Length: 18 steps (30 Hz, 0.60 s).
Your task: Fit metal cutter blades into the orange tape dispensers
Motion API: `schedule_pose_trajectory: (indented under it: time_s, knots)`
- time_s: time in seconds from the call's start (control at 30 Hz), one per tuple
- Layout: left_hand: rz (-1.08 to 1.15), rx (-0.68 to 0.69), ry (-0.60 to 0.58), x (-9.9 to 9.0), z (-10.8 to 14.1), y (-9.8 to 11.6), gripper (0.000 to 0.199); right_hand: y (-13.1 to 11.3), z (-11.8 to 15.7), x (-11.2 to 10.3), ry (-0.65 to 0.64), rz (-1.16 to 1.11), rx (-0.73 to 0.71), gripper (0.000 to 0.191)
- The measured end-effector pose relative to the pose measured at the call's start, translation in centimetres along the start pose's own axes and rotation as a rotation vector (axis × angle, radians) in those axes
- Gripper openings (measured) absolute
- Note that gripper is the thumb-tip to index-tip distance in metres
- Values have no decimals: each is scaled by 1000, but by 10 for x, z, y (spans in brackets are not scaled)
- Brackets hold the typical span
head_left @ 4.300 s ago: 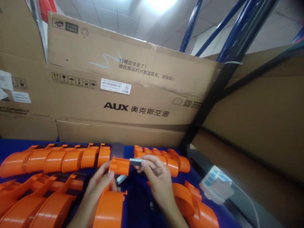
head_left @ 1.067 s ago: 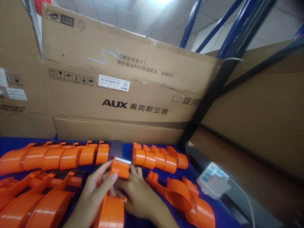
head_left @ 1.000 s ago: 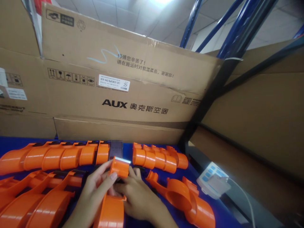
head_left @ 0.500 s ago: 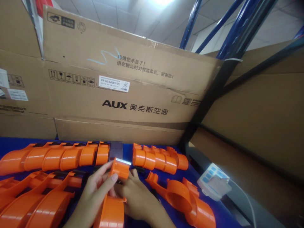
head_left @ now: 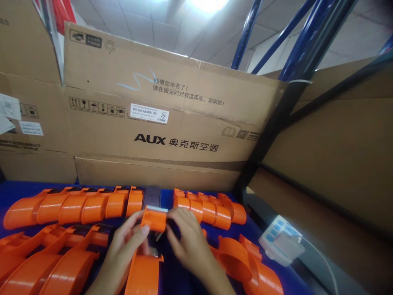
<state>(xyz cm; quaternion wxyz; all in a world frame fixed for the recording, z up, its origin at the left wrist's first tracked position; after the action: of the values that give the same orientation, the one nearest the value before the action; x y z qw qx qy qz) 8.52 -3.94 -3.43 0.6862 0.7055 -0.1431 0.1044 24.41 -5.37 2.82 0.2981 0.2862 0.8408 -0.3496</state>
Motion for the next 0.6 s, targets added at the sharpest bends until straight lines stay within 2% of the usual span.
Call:
schedule_pose_trajectory:
  time_s: [0.13, 0.23, 0.33, 0.43, 0.6]
  knots:
    - [3, -48, -21, 3, 2, -5, 56, 19, 2, -34, 320, -129, 152, 24]
    - [-28, -95, -61, 6, 3, -11, 55, 26, 7, -42, 426, -286, 245, 22]
    - [-62, -75, -79, 7, 3, -12, 55, 17, 5, -36, 367, -382, 209, 21]
    - [-64, -57, -93, 8, 4, -10, 57, 2, 2, -29, 263, -366, 125, 18]
    - [-74, -59, -111, 9, 5, -11, 58, -4, 2, -31, 264, -320, 76, 15]
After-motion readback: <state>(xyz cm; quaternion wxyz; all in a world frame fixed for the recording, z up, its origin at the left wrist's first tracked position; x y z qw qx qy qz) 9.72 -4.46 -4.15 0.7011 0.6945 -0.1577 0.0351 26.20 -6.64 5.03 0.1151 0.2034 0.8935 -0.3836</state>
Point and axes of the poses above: each hand's wrist, its own z-axis away from the middle knuckle, its own x-axis out of the palm, y = z × x, the point moved 8 cm from there along -z, towards the middle knuckle, and after that the axes turned 4 degrees about y, right-handed, at the moved point
